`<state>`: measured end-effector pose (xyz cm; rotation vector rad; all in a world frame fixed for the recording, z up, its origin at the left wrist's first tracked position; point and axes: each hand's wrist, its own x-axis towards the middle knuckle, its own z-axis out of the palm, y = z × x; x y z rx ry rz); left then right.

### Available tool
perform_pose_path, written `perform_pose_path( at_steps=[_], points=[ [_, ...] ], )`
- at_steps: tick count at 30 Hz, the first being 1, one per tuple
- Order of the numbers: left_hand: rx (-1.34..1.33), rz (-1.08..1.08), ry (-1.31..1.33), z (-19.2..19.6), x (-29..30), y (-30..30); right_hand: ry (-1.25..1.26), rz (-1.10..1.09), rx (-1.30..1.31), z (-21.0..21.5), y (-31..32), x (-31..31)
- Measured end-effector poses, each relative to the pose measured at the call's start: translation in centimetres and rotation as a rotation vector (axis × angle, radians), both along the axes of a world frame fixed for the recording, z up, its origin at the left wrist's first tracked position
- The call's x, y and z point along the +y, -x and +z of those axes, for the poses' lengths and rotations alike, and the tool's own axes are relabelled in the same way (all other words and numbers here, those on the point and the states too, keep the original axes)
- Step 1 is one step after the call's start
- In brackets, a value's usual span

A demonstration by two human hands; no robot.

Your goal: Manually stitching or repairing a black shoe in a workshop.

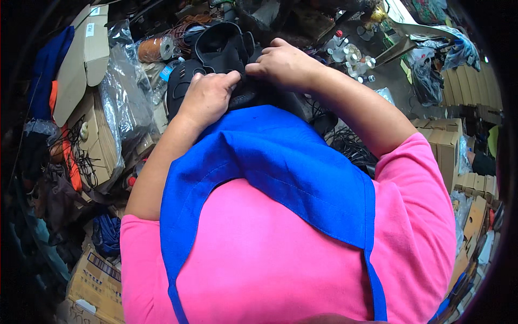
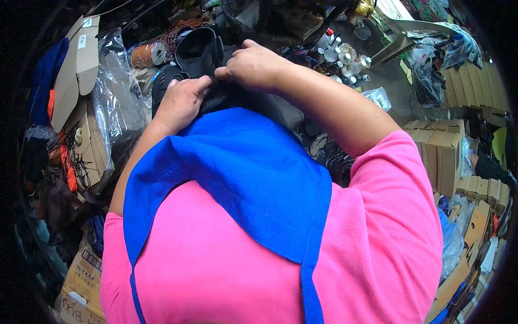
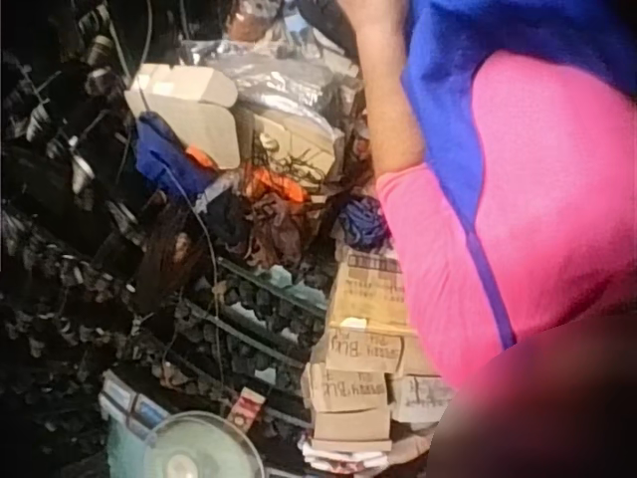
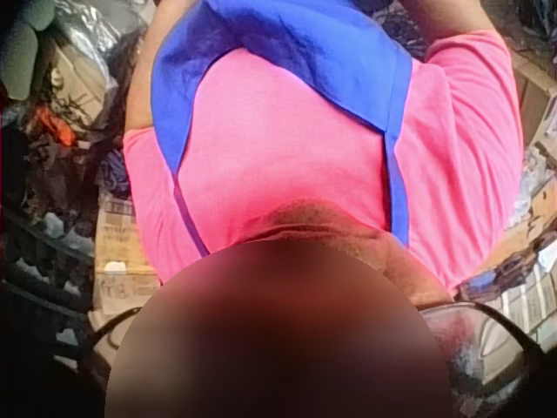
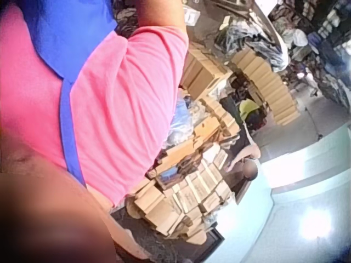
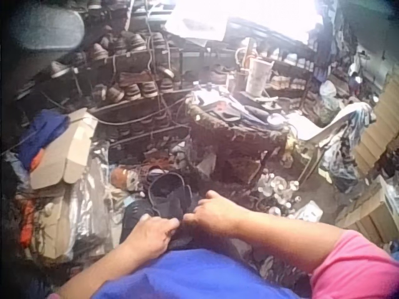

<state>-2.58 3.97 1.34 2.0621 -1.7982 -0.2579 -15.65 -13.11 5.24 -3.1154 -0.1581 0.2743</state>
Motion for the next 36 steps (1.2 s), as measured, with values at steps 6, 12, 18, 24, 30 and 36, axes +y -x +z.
perform_pose_path(
  at_steps=[6, 12, 18, 24, 30, 36],
  points=[
    [-0.093, 0.132, 0.050, 0.1, 7.8, -4.3, -0.067, -0.184, -0.096, -3.4, 5.3, -6.8],
    [0.841, 0.329, 0.355, 6.1, 6.9, -4.6, -1.460, -0.762, -0.365, 1.0, 3.0, -5.1],
    [1.590, -0.238, 0.105, 7.2, 2.6, 2.7, -1.971, -0.144, -0.012, 1.3, -1.6, 1.3],
    [0.542, 0.736, 0.476, 0.4, 16.4, -12.8, -0.505, -0.410, -0.050, -1.5, 8.4, -6.8],
    [0.448, 1.109, 0.982, 4.3, 33.3, -22.7, 0.035, -0.992, 0.066, -5.0, 25.9, -19.1],
    [0.324, 0.323, 0.396, 2.9, 7.3, -7.2, -0.789, -0.634, -0.143, -1.9, 8.2, -6.0]
  ],
)
